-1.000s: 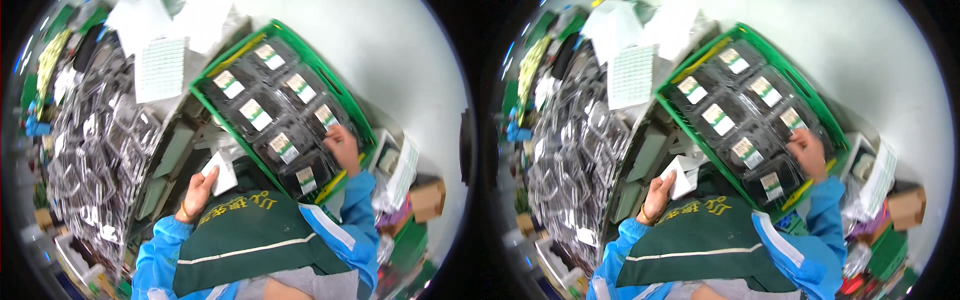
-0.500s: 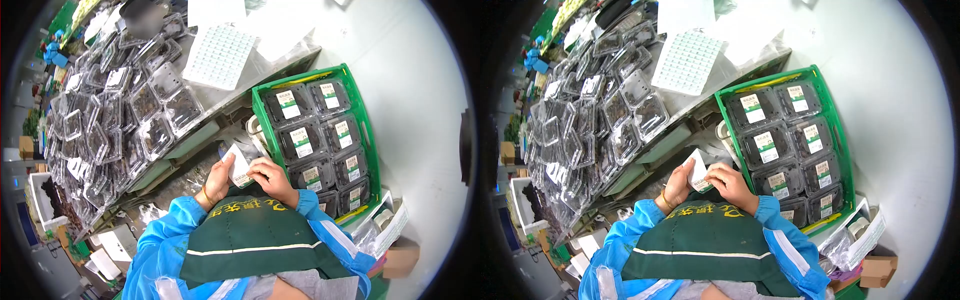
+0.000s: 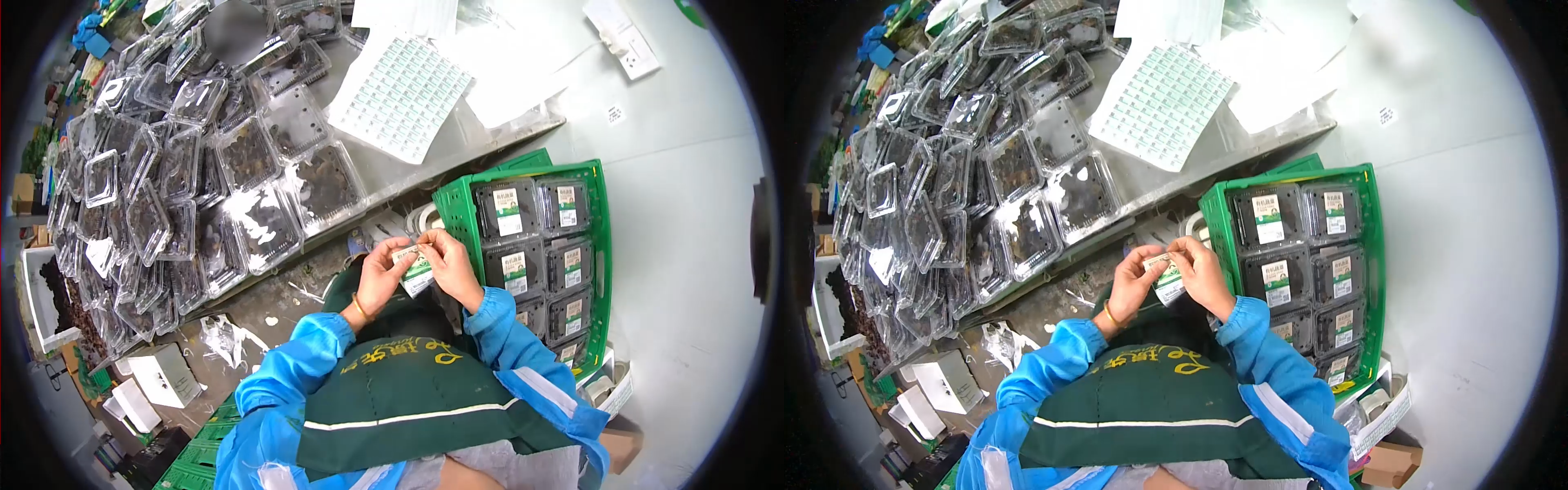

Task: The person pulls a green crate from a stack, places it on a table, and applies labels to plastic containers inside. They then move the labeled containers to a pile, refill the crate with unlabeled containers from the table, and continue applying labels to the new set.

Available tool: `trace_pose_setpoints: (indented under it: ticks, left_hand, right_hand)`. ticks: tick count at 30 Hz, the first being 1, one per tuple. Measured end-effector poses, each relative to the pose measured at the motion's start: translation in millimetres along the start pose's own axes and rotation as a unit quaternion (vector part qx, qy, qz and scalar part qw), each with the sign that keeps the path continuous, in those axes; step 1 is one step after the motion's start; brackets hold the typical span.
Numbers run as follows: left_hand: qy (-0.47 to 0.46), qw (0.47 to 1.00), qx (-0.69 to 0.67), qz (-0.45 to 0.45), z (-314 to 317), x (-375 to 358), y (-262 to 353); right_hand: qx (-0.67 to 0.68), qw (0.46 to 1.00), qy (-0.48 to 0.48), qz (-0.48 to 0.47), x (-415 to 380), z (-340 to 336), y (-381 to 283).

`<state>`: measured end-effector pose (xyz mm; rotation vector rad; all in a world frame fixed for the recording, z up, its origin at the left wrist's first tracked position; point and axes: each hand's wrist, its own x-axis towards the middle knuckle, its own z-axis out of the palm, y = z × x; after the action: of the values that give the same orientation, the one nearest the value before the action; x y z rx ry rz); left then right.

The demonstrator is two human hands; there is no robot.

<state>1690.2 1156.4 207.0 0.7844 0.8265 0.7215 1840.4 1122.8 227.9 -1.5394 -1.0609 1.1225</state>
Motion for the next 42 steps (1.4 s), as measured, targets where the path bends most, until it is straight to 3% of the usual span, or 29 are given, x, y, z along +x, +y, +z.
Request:
trace_pose_setpoints:
  ticks: [2, 4, 7, 10, 11, 12, 15, 17, 22, 23, 24, 25, 27, 28, 30, 31, 33, 34, 36, 38, 39, 42]
  left_hand:
    - [0.006, 0.993, -0.086, -0.082, -1.1, 17.7, -4.9]
    - [0.022, 0.990, -0.098, -0.097, -3.1, 33.8, -9.7]
    - [0.069, 0.977, -0.164, -0.113, -3.2, 57.1, -16.5]
    - [0.127, 0.958, -0.228, -0.118, -0.2, 77.1, -11.4]
    - [0.154, 0.947, -0.253, -0.122, -1.3, 81.5, -12.8]
    - [0.181, 0.935, -0.278, -0.126, -3.4, 85.1, -15.5]
    - [0.209, 0.925, -0.284, -0.143, -7.8, 93.3, -22.5]
    - [0.204, 0.928, -0.277, -0.144, -7.3, 96.4, -24.2]
    - [0.217, 0.932, -0.233, -0.174, -9.9, 86.9, -19.2]
    - [0.179, 0.947, -0.151, -0.220, -13.1, 74.7, -9.5]
    - [0.139, 0.952, -0.067, -0.264, -16.5, 61.7, -0.9]
    - [0.138, 0.952, -0.067, -0.264, -20.6, 47.2, 4.9]
    - [-0.024, 0.977, 0.004, -0.212, -28.7, 21.7, 18.5]
    - [-0.030, 0.977, 0.007, -0.211, -30.5, 17.6, 29.4]
    - [-0.085, 0.990, 0.048, -0.099, -28.7, 15.8, 56.0]
    - [-0.039, 0.994, 0.090, -0.046, -24.1, 21.4, 73.9]
    - [0.045, 0.987, 0.130, 0.089, -12.0, 41.5, 108.0]
    - [0.081, 0.975, 0.125, 0.168, -5.5, 52.9, 122.4]
    - [0.117, 0.960, 0.096, 0.237, 5.9, 75.2, 142.8]
    - [0.103, 0.949, 0.100, 0.281, 15.6, 89.8, 151.2]
    - [0.071, 0.960, 0.031, 0.270, 24.4, 90.1, 153.7]
    - [-0.030, 0.970, 0.046, 0.239, 26.0, 90.3, 133.9]
  right_hand:
    - [-0.035, 0.999, 0.018, 0.010, 14.7, -4.2, -3.3]
    - [-0.068, 0.997, 0.018, 0.021, 31.6, -11.0, -11.3]
    - [-0.223, 0.974, -0.014, -0.031, 69.5, -20.4, -43.3]
    - [-0.270, 0.949, 0.039, -0.159, 147.5, -40.3, -51.4]
    - [-0.260, 0.958, 0.046, -0.109, 179.9, -49.7, -48.6]
    - [-0.298, 0.941, 0.081, -0.136, 209.7, -54.1, -58.8]
    - [-0.348, 0.911, 0.135, -0.174, 307.1, -71.6, -55.5]
    - [-0.356, 0.911, 0.123, -0.166, 351.9, -72.9, -62.3]
    - [-0.372, 0.916, 0.088, -0.121, 398.2, -71.0, -56.9]
    - [-0.345, 0.930, 0.048, -0.118, 400.2, -76.2, -58.2]
    - [-0.318, 0.941, 0.009, -0.113, 400.3, -81.6, -58.7]
    - [-0.319, 0.941, 0.010, -0.112, 393.7, -85.7, -66.3]
    - [-0.269, 0.954, 0.038, -0.131, 362.2, -97.5, -99.9]
    - [-0.270, 0.953, 0.045, -0.132, 345.2, -105.0, -113.1]
    - [-0.119, 0.983, 0.095, -0.100, 304.4, -121.7, -137.0]
    - [-0.118, 0.982, 0.104, -0.104, 281.6, -129.9, -147.5]
    - [0.068, 0.988, 0.117, -0.073, 233.5, -146.3, -161.8]
    - [0.071, 0.986, 0.127, -0.077, 211.4, -154.5, -165.2]
    - [0.120, 0.982, 0.132, -0.068, 165.4, -168.6, -163.3]
    - [0.152, 0.977, 0.140, -0.042, 121.9, -176.1, -150.8]
    - [0.170, 0.974, 0.141, -0.038, 103.8, -179.2, -138.3]
    - [0.207, 0.968, 0.141, -0.007, 54.2, -180.7, -104.6]
